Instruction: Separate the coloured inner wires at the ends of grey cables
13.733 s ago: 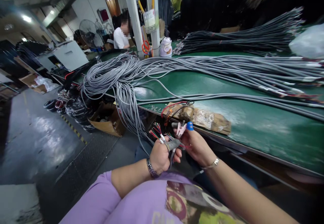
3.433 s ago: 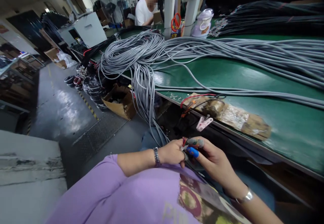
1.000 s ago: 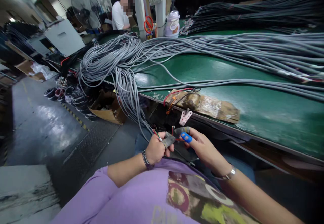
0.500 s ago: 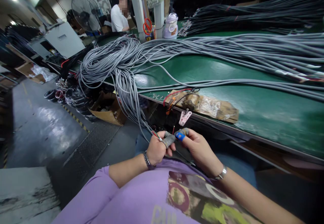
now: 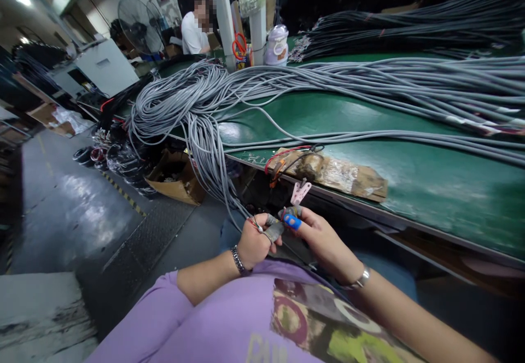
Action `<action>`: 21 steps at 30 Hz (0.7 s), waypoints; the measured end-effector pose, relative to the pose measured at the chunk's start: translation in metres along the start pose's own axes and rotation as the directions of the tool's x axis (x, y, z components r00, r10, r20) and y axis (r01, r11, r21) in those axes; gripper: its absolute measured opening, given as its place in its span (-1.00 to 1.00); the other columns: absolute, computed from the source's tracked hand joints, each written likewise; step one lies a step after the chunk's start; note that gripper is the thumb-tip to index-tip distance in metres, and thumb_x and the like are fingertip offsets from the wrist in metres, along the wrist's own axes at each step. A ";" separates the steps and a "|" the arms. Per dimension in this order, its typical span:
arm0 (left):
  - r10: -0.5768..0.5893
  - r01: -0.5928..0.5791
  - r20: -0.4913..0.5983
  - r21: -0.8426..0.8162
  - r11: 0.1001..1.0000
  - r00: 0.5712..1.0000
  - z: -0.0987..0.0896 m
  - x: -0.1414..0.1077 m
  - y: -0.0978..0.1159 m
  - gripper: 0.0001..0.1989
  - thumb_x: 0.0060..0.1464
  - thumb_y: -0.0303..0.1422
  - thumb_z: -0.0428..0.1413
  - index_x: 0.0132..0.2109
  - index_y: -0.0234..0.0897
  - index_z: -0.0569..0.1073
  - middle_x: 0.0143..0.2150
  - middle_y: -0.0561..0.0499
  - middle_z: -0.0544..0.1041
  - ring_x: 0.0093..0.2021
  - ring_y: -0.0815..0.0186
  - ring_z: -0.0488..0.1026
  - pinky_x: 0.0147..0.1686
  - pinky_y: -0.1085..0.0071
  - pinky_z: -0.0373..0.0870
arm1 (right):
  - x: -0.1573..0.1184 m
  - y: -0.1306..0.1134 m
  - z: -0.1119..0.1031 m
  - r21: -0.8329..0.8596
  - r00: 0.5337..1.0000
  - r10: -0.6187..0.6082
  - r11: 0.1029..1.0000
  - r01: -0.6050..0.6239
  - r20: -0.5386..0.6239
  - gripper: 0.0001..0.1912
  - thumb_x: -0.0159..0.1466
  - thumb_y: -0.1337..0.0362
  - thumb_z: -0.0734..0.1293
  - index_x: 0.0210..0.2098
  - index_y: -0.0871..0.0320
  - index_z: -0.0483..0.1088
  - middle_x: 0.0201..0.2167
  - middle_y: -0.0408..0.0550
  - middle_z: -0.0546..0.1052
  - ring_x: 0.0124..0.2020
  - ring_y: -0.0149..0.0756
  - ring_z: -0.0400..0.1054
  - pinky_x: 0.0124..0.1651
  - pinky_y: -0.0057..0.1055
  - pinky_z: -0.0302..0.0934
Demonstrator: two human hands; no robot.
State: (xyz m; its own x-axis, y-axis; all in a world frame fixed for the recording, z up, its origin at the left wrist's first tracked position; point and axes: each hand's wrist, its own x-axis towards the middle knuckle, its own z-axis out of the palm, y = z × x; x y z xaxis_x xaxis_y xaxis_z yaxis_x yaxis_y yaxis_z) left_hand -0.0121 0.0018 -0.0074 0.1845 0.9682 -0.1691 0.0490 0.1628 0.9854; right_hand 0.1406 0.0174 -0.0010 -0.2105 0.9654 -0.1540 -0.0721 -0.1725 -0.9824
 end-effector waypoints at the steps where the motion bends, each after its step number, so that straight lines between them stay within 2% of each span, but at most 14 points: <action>1: 0.001 -0.001 0.001 0.004 1.000 1.000 0.000 0.000 0.000 -0.80 0.02 -0.30 0.10 -0.48 -0.30 0.34 -0.62 0.12 0.40 -0.72 0.52 0.25 -0.72 0.59 0.10 | 0.001 0.000 0.001 0.003 1.000 -0.005 1.000 0.005 -0.005 -0.67 0.04 0.00 0.42 -0.39 0.14 0.44 -0.49 -0.15 0.44 -0.47 -0.37 0.23 -0.40 -0.44 0.14; 8: -0.008 0.008 -0.002 0.016 1.000 1.000 0.001 0.000 -0.002 -0.79 0.01 -0.27 0.12 -0.46 -0.30 0.33 -0.62 0.12 0.40 -0.71 0.51 0.26 -0.71 0.59 0.14 | 0.001 0.007 0.004 0.065 0.998 0.001 0.998 0.003 -0.058 -0.68 0.01 0.02 0.46 -0.49 0.15 0.42 -0.55 -0.17 0.41 -0.51 -0.40 0.20 -0.42 -0.44 0.13; 13: -0.132 0.127 0.160 0.042 0.991 0.978 -0.002 0.003 0.001 -0.68 -0.04 -0.15 0.17 -0.51 -0.31 0.32 -0.64 0.10 0.39 -0.75 0.51 0.25 -0.75 0.58 0.10 | 0.000 0.008 0.000 0.074 1.000 -0.005 0.997 0.005 -0.007 -0.68 0.01 0.02 0.46 -0.48 0.16 0.43 -0.53 -0.14 0.45 -0.48 -0.37 0.24 -0.36 -0.43 0.17; 15: -0.149 0.143 0.183 0.046 0.989 0.972 -0.003 0.003 0.002 -0.65 -0.05 -0.12 0.17 -0.51 -0.31 0.33 -0.64 0.10 0.39 -0.75 0.51 0.24 -0.75 0.58 0.10 | -0.001 0.008 -0.001 0.041 1.000 -0.019 0.999 0.019 0.004 -0.68 0.01 0.02 0.46 -0.49 0.16 0.44 -0.53 -0.13 0.46 -0.46 -0.35 0.26 -0.33 -0.41 0.19; 21: -0.066 0.068 0.029 -0.063 0.996 0.997 0.003 -0.001 -0.003 -0.68 0.03 -0.13 0.11 -0.47 -0.31 0.35 -0.59 0.07 0.43 -0.67 0.48 0.34 -0.68 0.56 0.13 | -0.003 0.012 0.004 0.050 0.996 0.007 0.999 -0.002 -0.091 -0.63 0.01 -0.05 0.44 -0.51 0.14 0.38 -0.59 -0.17 0.40 -0.54 -0.39 0.18 -0.44 -0.42 0.11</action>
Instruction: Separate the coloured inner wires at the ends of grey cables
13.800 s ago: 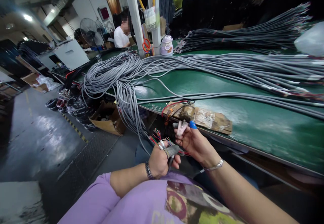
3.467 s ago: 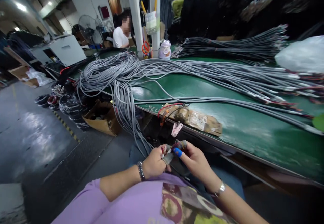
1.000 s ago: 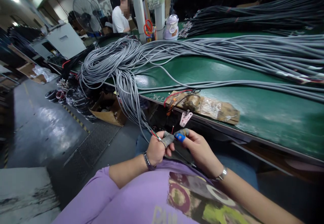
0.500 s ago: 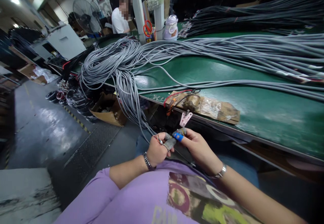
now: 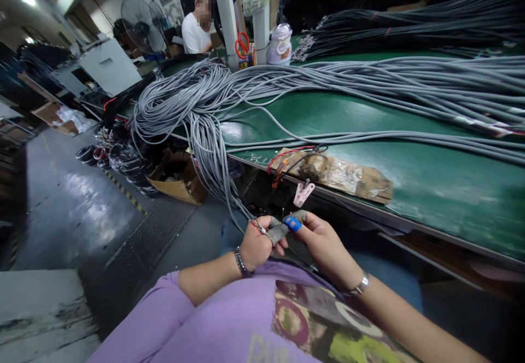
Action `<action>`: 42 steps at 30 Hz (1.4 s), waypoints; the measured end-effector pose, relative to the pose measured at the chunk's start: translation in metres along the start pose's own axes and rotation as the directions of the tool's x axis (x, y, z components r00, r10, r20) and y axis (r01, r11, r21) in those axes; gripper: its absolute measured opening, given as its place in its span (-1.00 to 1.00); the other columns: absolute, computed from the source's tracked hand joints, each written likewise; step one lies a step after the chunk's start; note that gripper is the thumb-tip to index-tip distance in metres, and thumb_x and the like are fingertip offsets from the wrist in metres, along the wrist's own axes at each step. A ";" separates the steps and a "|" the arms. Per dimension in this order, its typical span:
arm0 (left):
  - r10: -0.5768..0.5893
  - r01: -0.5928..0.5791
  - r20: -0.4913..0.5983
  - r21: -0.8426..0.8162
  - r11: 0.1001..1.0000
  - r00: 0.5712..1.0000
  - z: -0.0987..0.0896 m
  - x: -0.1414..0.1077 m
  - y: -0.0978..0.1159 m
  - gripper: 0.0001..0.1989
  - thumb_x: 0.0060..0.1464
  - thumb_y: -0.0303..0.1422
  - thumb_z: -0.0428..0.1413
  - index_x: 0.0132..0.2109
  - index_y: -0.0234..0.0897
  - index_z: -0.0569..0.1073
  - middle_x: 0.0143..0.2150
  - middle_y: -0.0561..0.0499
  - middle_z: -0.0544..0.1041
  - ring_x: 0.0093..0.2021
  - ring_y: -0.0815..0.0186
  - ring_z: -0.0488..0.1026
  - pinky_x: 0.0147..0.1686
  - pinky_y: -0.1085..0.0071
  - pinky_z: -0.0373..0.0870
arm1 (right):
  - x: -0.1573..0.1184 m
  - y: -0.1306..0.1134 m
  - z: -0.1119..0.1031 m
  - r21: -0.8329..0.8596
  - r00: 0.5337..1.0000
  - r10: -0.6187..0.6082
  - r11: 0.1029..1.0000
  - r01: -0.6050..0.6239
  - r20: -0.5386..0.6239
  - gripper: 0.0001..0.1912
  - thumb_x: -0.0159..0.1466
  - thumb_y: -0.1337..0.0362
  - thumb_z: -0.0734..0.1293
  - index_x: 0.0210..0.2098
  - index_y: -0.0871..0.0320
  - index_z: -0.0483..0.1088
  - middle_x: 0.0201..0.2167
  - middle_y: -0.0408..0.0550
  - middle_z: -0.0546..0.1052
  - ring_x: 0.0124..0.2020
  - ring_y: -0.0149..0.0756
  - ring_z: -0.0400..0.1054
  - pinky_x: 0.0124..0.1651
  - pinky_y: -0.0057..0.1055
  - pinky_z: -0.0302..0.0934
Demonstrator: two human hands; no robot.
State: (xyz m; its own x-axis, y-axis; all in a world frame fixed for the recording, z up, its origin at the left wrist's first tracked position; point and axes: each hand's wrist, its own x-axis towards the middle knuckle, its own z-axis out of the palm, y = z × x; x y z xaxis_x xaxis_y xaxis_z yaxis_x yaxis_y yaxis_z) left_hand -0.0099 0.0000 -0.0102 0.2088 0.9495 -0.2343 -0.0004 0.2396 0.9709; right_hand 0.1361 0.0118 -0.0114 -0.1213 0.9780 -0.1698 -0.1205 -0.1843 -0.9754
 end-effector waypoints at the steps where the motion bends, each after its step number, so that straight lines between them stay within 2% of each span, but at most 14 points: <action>1: 0.006 -0.007 -0.019 -0.012 1.000 1.000 0.001 0.000 -0.001 -0.68 0.04 -0.13 0.10 -0.46 -0.31 0.36 -0.58 0.06 0.44 -0.67 0.47 0.35 -0.68 0.56 0.12 | -0.001 0.000 0.002 0.012 1.000 0.009 1.000 -0.009 -0.001 -0.62 0.02 -0.06 0.43 -0.50 0.13 0.37 -0.60 -0.17 0.39 -0.55 -0.39 0.17 -0.45 -0.42 0.10; 7: 0.007 -0.011 -0.063 -0.065 0.998 0.998 0.001 0.001 -0.002 -0.66 0.01 -0.10 0.13 -0.46 -0.31 0.34 -0.61 0.10 0.42 -0.71 0.50 0.30 -0.73 0.57 0.05 | -0.001 0.001 0.002 0.114 0.998 0.048 0.992 -0.053 0.048 -0.64 0.06 -0.04 0.42 -0.50 0.14 0.37 -0.64 -0.20 0.33 -0.57 -0.42 0.14 -0.46 -0.44 0.09; 12: -0.009 0.002 -0.040 -0.174 0.985 0.999 -0.004 0.004 0.005 -0.63 -0.05 -0.08 0.18 -0.48 -0.32 0.33 -0.64 0.12 0.40 -0.76 0.53 0.22 -0.77 0.57 0.00 | 0.011 0.003 -0.016 0.395 0.991 0.127 0.910 -0.129 0.032 -0.56 0.06 -0.15 0.38 -0.45 0.15 0.42 -0.53 -0.15 0.41 -0.54 -0.43 0.21 -0.42 -0.45 0.20; 14: -0.026 0.024 -0.005 -0.201 0.979 1.000 -0.005 0.005 0.009 -0.61 -0.07 -0.07 0.19 -0.47 -0.32 0.34 -0.65 0.12 0.40 -0.77 0.53 0.21 -0.78 0.57 -0.01 | 0.019 -0.001 -0.021 0.448 0.984 0.170 0.877 -0.172 0.046 -0.50 0.04 -0.20 0.36 -0.42 0.14 0.44 -0.50 -0.13 0.44 -0.54 -0.42 0.24 -0.43 -0.45 0.23; 18: -0.044 0.050 0.040 -0.181 0.982 0.998 -0.001 0.009 0.017 -0.61 -0.08 -0.07 0.21 -0.47 -0.33 0.35 -0.64 0.11 0.41 -0.77 0.54 0.21 -0.78 0.57 -0.03 | 0.035 -0.016 -0.024 0.452 0.976 0.190 0.865 -0.219 0.109 -0.48 0.05 -0.23 0.34 -0.40 0.14 0.45 -0.49 -0.10 0.47 -0.55 -0.40 0.27 -0.48 -0.44 0.24; 26: -0.069 0.084 0.088 -0.175 0.981 0.994 0.012 0.019 0.030 -0.58 -0.15 -0.03 0.22 -0.47 -0.32 0.34 -0.65 0.11 0.39 -0.77 0.54 0.20 -0.78 0.56 -0.06 | 0.042 -0.028 -0.017 0.429 0.988 0.150 0.891 -0.148 0.029 -0.59 0.03 -0.09 0.43 -0.46 0.16 0.43 -0.57 -0.13 0.44 -0.59 -0.40 0.26 -0.53 -0.44 0.18; 34: -0.077 0.094 0.110 -0.156 0.983 0.991 0.014 0.023 0.021 -0.63 -0.10 -0.08 0.20 -0.47 -0.32 0.33 -0.64 0.11 0.40 -0.77 0.54 0.20 -0.78 0.56 -0.05 | 0.043 -0.028 -0.012 0.458 0.990 0.131 0.884 -0.092 -0.053 -0.58 -0.06 -0.06 0.50 -0.50 0.17 0.43 -0.60 -0.16 0.43 -0.59 -0.43 0.24 -0.52 -0.47 0.20; 36: -0.069 0.086 0.111 -0.156 0.984 0.991 0.013 0.022 0.020 -0.63 -0.09 -0.08 0.20 -0.48 -0.31 0.33 -0.64 0.11 0.40 -0.77 0.54 0.20 -0.78 0.57 -0.05 | 0.042 -0.026 -0.012 0.467 0.988 0.152 0.876 -0.119 -0.034 -0.58 -0.01 -0.09 0.46 -0.46 0.16 0.44 -0.57 -0.15 0.44 -0.59 -0.42 0.25 -0.53 -0.46 0.20; 42: -0.059 0.069 0.081 -0.125 0.990 0.995 0.008 0.013 0.022 -0.59 -0.10 -0.03 0.20 -0.47 -0.32 0.33 -0.64 0.10 0.40 -0.77 0.54 0.20 -0.78 0.58 -0.01 | 0.038 -0.022 -0.016 0.479 0.975 0.160 0.850 -0.217 0.157 -0.49 0.11 -0.24 0.27 -0.43 0.11 0.42 -0.51 -0.11 0.46 -0.58 -0.38 0.28 -0.49 -0.43 0.23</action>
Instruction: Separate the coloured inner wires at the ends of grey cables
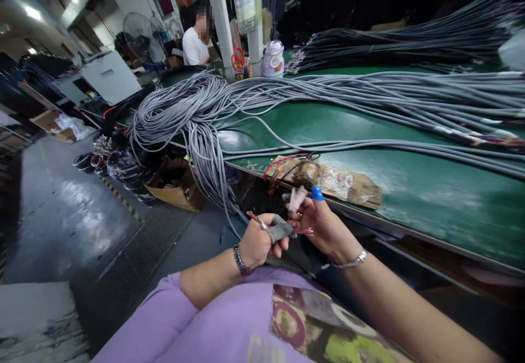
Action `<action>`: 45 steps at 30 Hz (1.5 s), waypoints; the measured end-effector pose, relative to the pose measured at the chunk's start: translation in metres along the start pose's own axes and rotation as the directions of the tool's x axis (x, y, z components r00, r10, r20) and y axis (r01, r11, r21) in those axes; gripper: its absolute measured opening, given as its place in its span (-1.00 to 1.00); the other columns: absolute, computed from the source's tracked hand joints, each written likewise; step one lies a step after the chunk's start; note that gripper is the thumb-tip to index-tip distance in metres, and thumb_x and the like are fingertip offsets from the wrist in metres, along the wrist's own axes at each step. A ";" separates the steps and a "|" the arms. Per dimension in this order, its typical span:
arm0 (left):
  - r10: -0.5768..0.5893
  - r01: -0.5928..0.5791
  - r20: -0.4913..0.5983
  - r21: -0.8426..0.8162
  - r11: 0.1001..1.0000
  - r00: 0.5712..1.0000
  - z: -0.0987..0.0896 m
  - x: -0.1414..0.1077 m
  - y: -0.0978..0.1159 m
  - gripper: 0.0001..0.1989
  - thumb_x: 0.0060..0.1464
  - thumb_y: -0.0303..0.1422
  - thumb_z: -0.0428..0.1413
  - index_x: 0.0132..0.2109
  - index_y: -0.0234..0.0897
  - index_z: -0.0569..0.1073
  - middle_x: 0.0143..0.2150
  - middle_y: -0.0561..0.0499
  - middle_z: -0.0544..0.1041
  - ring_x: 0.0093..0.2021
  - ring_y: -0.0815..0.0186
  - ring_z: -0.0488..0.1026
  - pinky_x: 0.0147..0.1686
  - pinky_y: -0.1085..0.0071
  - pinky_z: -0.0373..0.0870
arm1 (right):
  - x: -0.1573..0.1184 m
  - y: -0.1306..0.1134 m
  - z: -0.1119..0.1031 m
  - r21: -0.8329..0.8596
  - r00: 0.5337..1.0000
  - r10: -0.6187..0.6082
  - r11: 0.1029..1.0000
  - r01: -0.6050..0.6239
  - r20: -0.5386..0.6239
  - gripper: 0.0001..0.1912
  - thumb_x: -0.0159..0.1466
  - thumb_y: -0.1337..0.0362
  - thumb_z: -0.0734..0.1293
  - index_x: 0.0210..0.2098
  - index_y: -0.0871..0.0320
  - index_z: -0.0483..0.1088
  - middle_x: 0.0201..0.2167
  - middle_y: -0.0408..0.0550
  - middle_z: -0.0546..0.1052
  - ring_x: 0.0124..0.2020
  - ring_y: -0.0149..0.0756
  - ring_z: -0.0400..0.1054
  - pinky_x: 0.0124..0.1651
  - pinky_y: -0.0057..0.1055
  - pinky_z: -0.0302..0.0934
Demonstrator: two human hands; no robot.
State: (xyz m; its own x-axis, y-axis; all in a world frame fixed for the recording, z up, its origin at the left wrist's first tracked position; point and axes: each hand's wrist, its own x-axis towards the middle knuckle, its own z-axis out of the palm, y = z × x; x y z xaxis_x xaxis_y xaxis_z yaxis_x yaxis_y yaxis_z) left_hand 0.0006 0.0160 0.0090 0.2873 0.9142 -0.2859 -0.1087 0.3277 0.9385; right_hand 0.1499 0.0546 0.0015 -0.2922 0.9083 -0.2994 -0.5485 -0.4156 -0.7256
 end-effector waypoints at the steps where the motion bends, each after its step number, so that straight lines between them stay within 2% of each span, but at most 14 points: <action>1: 0.011 -0.011 0.002 -0.002 1.000 1.000 0.000 -0.002 -0.001 -0.59 -0.09 -0.03 0.19 -0.47 -0.32 0.33 -0.64 0.10 0.41 -0.77 0.53 0.21 -0.78 0.58 0.00 | 0.000 -0.001 0.000 -0.017 1.000 0.000 1.000 0.000 0.004 -0.48 0.12 -0.25 0.25 -0.42 0.11 0.42 -0.49 -0.10 0.47 -0.57 -0.37 0.29 -0.47 -0.42 0.24; 5: 0.066 -0.066 -0.028 -0.009 0.998 0.997 0.000 -0.009 -0.007 -0.62 -0.05 -0.05 0.19 -0.44 -0.32 0.36 -0.61 0.09 0.43 -0.74 0.53 0.25 -0.76 0.58 0.08 | 0.000 -0.007 0.002 -0.089 1.000 -0.019 0.996 0.016 -0.025 -0.57 0.14 -0.16 0.28 -0.41 0.10 0.43 -0.47 -0.08 0.48 -0.54 -0.35 0.30 -0.42 -0.39 0.27; 9: 0.119 -0.121 -0.077 -0.017 0.993 0.990 0.005 -0.007 -0.009 -0.65 -0.03 -0.09 0.18 -0.43 -0.32 0.36 -0.59 0.09 0.44 -0.73 0.52 0.27 -0.75 0.59 0.09 | 0.001 -0.007 0.004 -0.044 0.999 -0.016 0.999 0.014 -0.043 -0.67 0.06 -0.02 0.42 -0.42 0.13 0.44 -0.53 -0.12 0.45 -0.57 -0.40 0.26 -0.48 -0.44 0.22; 11: 0.133 -0.136 -0.093 -0.028 0.990 0.987 0.007 -0.005 -0.010 -0.67 -0.02 -0.11 0.18 -0.43 -0.32 0.36 -0.60 0.10 0.43 -0.73 0.52 0.27 -0.75 0.59 0.08 | 0.001 -0.005 0.004 -0.006 0.998 -0.009 1.000 0.009 -0.060 -0.63 0.04 -0.05 0.42 -0.42 0.14 0.44 -0.51 -0.12 0.46 -0.57 -0.41 0.25 -0.51 -0.45 0.21; 14: 0.144 -0.150 -0.104 -0.047 0.988 0.984 0.010 0.000 -0.011 -0.71 -0.02 -0.16 0.17 -0.43 -0.31 0.36 -0.59 0.11 0.43 -0.73 0.52 0.27 -0.76 0.59 0.08 | -0.001 -0.003 0.003 -0.042 0.996 -0.021 0.999 0.017 -0.091 -0.60 0.06 -0.09 0.40 -0.45 0.14 0.42 -0.51 -0.12 0.46 -0.59 -0.43 0.22 -0.53 -0.46 0.20; 17: 0.149 -0.156 -0.105 -0.056 0.986 0.983 0.012 0.004 -0.011 -0.73 -0.01 -0.19 0.16 -0.43 -0.31 0.36 -0.59 0.11 0.43 -0.73 0.52 0.27 -0.76 0.59 0.08 | -0.002 -0.005 0.002 -0.072 0.996 -0.046 0.997 0.041 -0.072 -0.64 0.05 -0.04 0.43 -0.45 0.14 0.42 -0.54 -0.15 0.44 -0.60 -0.45 0.19 -0.52 -0.46 0.19; 22: 0.151 -0.157 -0.109 -0.055 0.986 0.983 0.013 0.006 -0.009 -0.74 0.00 -0.21 0.16 -0.44 -0.32 0.35 -0.60 0.11 0.42 -0.74 0.53 0.26 -0.77 0.61 0.06 | -0.001 -0.003 -0.001 0.019 0.997 -0.061 0.998 0.062 -0.049 -0.67 0.03 0.00 0.46 -0.50 0.14 0.44 -0.59 -0.17 0.41 -0.55 -0.40 0.25 -0.45 -0.44 0.21; 27: 0.137 -0.141 -0.094 -0.038 0.989 0.986 0.012 0.007 -0.013 -0.76 0.01 -0.23 0.15 -0.44 -0.32 0.34 -0.60 0.11 0.43 -0.74 0.53 0.26 -0.77 0.61 0.06 | 0.004 0.004 -0.004 0.051 0.991 -0.129 0.990 0.131 -0.047 -0.71 0.03 0.04 0.48 -0.46 0.14 0.48 -0.54 -0.15 0.47 -0.53 -0.41 0.28 -0.45 -0.46 0.23; 31: 0.137 -0.141 -0.104 -0.028 0.990 0.985 0.011 0.007 -0.017 -0.77 0.03 -0.25 0.14 -0.44 -0.31 0.34 -0.60 0.11 0.43 -0.74 0.53 0.26 -0.77 0.61 0.06 | 0.004 0.006 -0.004 0.092 0.992 -0.122 0.988 0.122 -0.013 -0.72 0.06 0.05 0.47 -0.46 0.15 0.50 -0.55 -0.17 0.46 -0.53 -0.44 0.28 -0.46 -0.51 0.24; 42: 0.138 -0.141 -0.115 -0.021 0.990 0.984 0.011 0.008 -0.013 -0.77 0.01 -0.26 0.13 -0.47 -0.31 0.33 -0.63 0.11 0.41 -0.76 0.53 0.24 -0.78 0.60 0.02 | 0.005 0.006 -0.004 0.065 0.987 -0.158 0.985 0.159 -0.017 -0.70 0.05 0.03 0.47 -0.47 0.15 0.50 -0.53 -0.15 0.47 -0.52 -0.43 0.27 -0.45 -0.48 0.23; 45: 0.134 -0.136 -0.107 -0.011 0.991 0.985 0.011 0.008 -0.013 -0.76 0.01 -0.25 0.14 -0.47 -0.31 0.34 -0.63 0.11 0.41 -0.76 0.53 0.24 -0.78 0.60 0.02 | 0.004 0.007 -0.003 0.073 0.991 -0.132 0.988 0.134 -0.031 -0.69 0.05 0.00 0.46 -0.44 0.14 0.50 -0.51 -0.14 0.48 -0.50 -0.42 0.28 -0.45 -0.49 0.24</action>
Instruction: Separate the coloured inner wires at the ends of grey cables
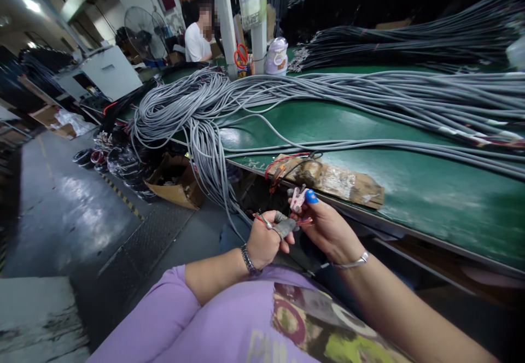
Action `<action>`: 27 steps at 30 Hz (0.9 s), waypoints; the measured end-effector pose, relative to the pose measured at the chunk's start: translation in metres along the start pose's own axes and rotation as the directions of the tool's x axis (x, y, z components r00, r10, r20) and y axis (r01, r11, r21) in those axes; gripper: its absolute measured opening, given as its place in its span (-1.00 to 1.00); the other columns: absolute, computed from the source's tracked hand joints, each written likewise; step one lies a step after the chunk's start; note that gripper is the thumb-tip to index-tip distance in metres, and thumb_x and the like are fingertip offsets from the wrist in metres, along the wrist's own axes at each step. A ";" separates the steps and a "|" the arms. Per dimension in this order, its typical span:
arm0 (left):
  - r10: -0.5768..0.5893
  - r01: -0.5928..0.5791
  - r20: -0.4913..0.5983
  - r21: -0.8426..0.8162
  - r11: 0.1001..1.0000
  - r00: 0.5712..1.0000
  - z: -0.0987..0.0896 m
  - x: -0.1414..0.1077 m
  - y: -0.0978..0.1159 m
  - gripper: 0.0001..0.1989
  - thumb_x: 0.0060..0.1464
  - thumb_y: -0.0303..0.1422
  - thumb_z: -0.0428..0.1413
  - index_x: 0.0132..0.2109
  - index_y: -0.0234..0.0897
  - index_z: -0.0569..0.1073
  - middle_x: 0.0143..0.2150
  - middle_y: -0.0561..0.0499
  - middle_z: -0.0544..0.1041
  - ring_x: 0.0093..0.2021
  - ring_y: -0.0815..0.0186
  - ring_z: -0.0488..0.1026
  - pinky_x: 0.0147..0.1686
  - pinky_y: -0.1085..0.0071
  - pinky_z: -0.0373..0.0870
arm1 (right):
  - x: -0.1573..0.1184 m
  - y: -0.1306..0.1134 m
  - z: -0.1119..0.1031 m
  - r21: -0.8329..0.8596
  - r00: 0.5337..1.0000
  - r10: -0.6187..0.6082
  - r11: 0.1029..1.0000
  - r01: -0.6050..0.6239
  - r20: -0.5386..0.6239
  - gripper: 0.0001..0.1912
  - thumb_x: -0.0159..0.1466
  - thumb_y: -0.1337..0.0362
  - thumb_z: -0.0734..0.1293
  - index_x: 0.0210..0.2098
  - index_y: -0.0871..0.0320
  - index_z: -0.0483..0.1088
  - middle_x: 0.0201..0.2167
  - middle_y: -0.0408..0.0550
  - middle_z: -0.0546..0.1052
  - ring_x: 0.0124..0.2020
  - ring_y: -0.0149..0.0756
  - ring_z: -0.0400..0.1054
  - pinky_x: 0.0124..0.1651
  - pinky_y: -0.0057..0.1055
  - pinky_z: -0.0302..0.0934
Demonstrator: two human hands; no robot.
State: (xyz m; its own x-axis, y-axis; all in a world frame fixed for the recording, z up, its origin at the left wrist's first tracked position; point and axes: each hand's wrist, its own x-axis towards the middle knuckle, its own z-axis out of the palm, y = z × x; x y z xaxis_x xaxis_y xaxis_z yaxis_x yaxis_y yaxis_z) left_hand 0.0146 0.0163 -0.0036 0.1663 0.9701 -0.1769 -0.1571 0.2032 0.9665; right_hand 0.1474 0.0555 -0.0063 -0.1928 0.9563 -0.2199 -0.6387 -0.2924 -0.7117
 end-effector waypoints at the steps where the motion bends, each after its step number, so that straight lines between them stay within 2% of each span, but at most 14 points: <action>1: 0.002 -0.002 -0.001 -0.003 1.000 1.000 0.000 0.000 0.000 -0.76 0.01 -0.24 0.14 -0.46 -0.31 0.34 -0.62 0.11 0.42 -0.76 0.52 0.24 -0.78 0.60 0.03 | -0.001 0.000 0.000 0.010 1.000 0.019 1.000 -0.019 -0.006 -0.68 0.06 -0.01 0.46 -0.43 0.14 0.50 -0.50 -0.13 0.48 -0.50 -0.41 0.28 -0.45 -0.49 0.24; 7: 0.028 -0.028 -0.011 -0.020 0.999 1.000 -0.006 -0.008 -0.003 -0.75 0.00 -0.21 0.16 -0.44 -0.32 0.37 -0.61 0.10 0.43 -0.74 0.51 0.27 -0.76 0.59 0.10 | -0.008 -0.003 0.000 0.063 0.991 0.131 0.989 -0.133 0.036 -0.59 0.08 -0.12 0.39 -0.39 0.12 0.48 -0.45 -0.11 0.49 -0.52 -0.41 0.27 -0.46 -0.46 0.25; 11: 0.020 -0.020 -0.019 0.021 1.000 1.000 -0.010 -0.013 -0.004 -0.74 0.00 -0.19 0.15 -0.41 -0.32 0.37 -0.59 0.09 0.45 -0.72 0.50 0.30 -0.74 0.58 0.15 | -0.015 -0.008 -0.002 -0.036 0.978 0.183 0.983 -0.180 0.100 -0.51 0.02 -0.20 0.38 -0.37 0.13 0.48 -0.44 -0.09 0.48 -0.50 -0.39 0.28 -0.44 -0.43 0.26; 13: 0.017 -0.016 -0.028 0.044 0.999 0.999 -0.010 -0.014 -0.003 -0.74 0.00 -0.19 0.15 -0.42 -0.31 0.36 -0.58 0.09 0.45 -0.71 0.50 0.30 -0.73 0.58 0.15 | -0.019 -0.010 -0.002 -0.132 0.973 0.208 0.972 -0.195 0.096 -0.51 -0.03 -0.17 0.43 -0.40 0.14 0.47 -0.46 -0.10 0.47 -0.50 -0.39 0.28 -0.43 -0.43 0.25; 15: 0.012 -0.010 -0.029 0.082 0.997 1.000 -0.009 -0.015 0.000 -0.75 -0.01 -0.21 0.15 -0.43 -0.31 0.36 -0.59 0.09 0.44 -0.70 0.50 0.31 -0.71 0.57 0.17 | -0.023 -0.010 -0.002 -0.259 0.976 0.203 0.950 -0.176 0.081 -0.57 -0.06 -0.07 0.49 -0.45 0.16 0.44 -0.51 -0.13 0.45 -0.53 -0.42 0.26 -0.44 -0.45 0.21; 19: -0.009 0.009 -0.002 0.149 0.989 1.000 -0.007 -0.014 0.005 -0.77 -0.04 -0.24 0.16 -0.45 -0.31 0.35 -0.60 0.09 0.43 -0.68 0.49 0.31 -0.68 0.57 0.20 | -0.031 -0.010 0.004 -0.469 0.991 0.085 0.883 -0.028 0.101 -0.67 -0.04 0.07 0.52 -0.48 0.17 0.41 -0.58 -0.17 0.42 -0.55 -0.42 0.25 -0.45 -0.45 0.15; 21: -0.050 0.042 0.048 0.162 0.986 0.998 -0.008 -0.013 0.005 -0.76 -0.08 -0.23 0.18 -0.44 -0.31 0.36 -0.61 0.09 0.42 -0.69 0.48 0.31 -0.68 0.57 0.21 | -0.034 -0.011 0.008 -0.496 0.986 0.083 0.868 -0.001 0.143 -0.68 0.00 0.06 0.50 -0.49 0.16 0.40 -0.59 -0.17 0.44 -0.55 -0.39 0.28 -0.42 -0.42 0.19; 24: -0.147 0.118 0.155 0.184 0.976 0.977 -0.011 -0.010 0.005 -0.72 -0.13 -0.19 0.22 -0.44 -0.32 0.37 -0.63 0.09 0.41 -0.70 0.46 0.31 -0.70 0.55 0.21 | -0.038 -0.013 0.013 -0.516 0.966 0.151 0.857 -0.021 0.211 -0.67 0.05 0.03 0.45 -0.50 0.15 0.35 -0.64 -0.16 0.46 -0.59 -0.36 0.32 -0.42 -0.39 0.21; 27: -0.163 0.129 0.200 0.174 0.976 0.966 -0.014 -0.010 0.006 -0.67 -0.13 -0.13 0.21 -0.46 -0.33 0.37 -0.62 0.07 0.41 -0.70 0.46 0.32 -0.70 0.55 0.20 | -0.038 -0.013 0.013 -0.547 0.974 0.126 0.837 -0.003 0.189 -0.66 0.04 0.03 0.45 -0.52 0.15 0.35 -0.65 -0.15 0.46 -0.59 -0.35 0.32 -0.43 -0.39 0.20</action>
State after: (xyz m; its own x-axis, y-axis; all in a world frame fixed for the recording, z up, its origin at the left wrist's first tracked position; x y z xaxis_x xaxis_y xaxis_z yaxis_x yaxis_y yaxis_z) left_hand -0.0019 0.0096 0.0011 0.3812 0.8774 -0.2912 0.0370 0.3003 0.9531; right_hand 0.1533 0.0225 0.0197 -0.4091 0.8949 -0.1782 -0.1263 -0.2490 -0.9602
